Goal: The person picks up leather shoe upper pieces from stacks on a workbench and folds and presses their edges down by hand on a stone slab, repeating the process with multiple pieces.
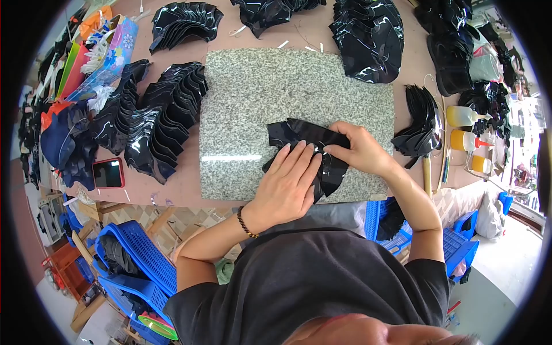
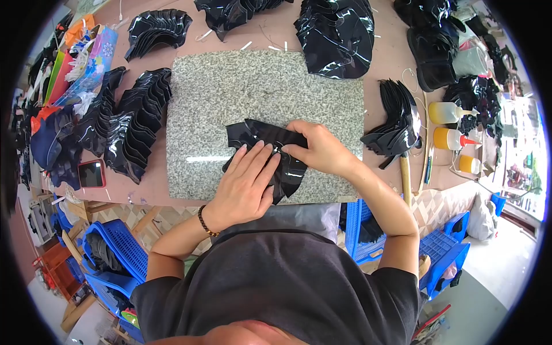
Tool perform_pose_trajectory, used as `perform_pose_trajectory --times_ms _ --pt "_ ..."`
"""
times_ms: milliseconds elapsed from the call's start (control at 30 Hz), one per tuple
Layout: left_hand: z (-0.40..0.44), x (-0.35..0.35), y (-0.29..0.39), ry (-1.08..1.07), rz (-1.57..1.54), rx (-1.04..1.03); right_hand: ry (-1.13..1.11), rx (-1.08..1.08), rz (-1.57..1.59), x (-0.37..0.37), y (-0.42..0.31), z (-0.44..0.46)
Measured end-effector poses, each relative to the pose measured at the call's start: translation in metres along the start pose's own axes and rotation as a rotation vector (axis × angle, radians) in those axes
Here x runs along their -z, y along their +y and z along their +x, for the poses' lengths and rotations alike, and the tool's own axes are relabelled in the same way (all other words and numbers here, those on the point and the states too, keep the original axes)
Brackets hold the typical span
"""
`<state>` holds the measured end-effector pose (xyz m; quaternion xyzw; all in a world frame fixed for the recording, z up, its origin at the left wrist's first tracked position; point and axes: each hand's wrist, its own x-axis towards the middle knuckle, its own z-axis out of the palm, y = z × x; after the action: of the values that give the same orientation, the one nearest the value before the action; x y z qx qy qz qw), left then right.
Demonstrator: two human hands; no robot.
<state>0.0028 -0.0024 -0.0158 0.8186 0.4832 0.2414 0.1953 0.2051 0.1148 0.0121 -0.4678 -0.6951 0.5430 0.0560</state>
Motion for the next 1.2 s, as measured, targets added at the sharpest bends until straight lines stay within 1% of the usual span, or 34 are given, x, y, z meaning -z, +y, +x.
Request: perform_pose_trajectory --times_ms 267,367,467,567,767,867,967,1067,1167,1200 --pt "0.001 -0.002 0.002 0.007 0.016 0.012 0.023 0.15 -0.061 -0.001 0.007 0.001" --pt "0.002 -0.001 0.003 0.0 0.032 0.019 0.096 0.196 -0.183 -0.005 0.005 -0.004" --pt "0.002 -0.002 0.003 0.02 0.054 0.003 0.278 0.437 -0.536 -0.008 0.0 -0.007" --pt "0.003 -0.001 0.002 0.018 0.056 -0.003 0.208 0.407 -0.551 0.0 0.001 -0.003" --pt "0.004 0.0 0.002 0.025 0.056 -0.016 0.206 0.403 -0.534 0.0 0.0 -0.001" --pt "0.005 0.001 0.002 0.023 0.057 -0.022 0.209 0.439 -0.575 -0.001 0.003 0.002" --pt "0.005 0.001 0.001 0.009 0.063 -0.03 0.179 0.393 -0.651 0.0 -0.003 0.002" --pt "0.005 0.003 0.0 0.011 0.089 -0.062 0.258 0.418 -0.688 0.002 -0.013 0.002" --pt "0.005 0.005 0.001 -0.008 0.098 -0.067 0.117 0.219 -0.619 0.006 -0.028 0.005" --pt "0.005 0.005 0.0 -0.005 0.097 -0.07 0.095 0.241 -0.603 0.007 -0.027 0.007"
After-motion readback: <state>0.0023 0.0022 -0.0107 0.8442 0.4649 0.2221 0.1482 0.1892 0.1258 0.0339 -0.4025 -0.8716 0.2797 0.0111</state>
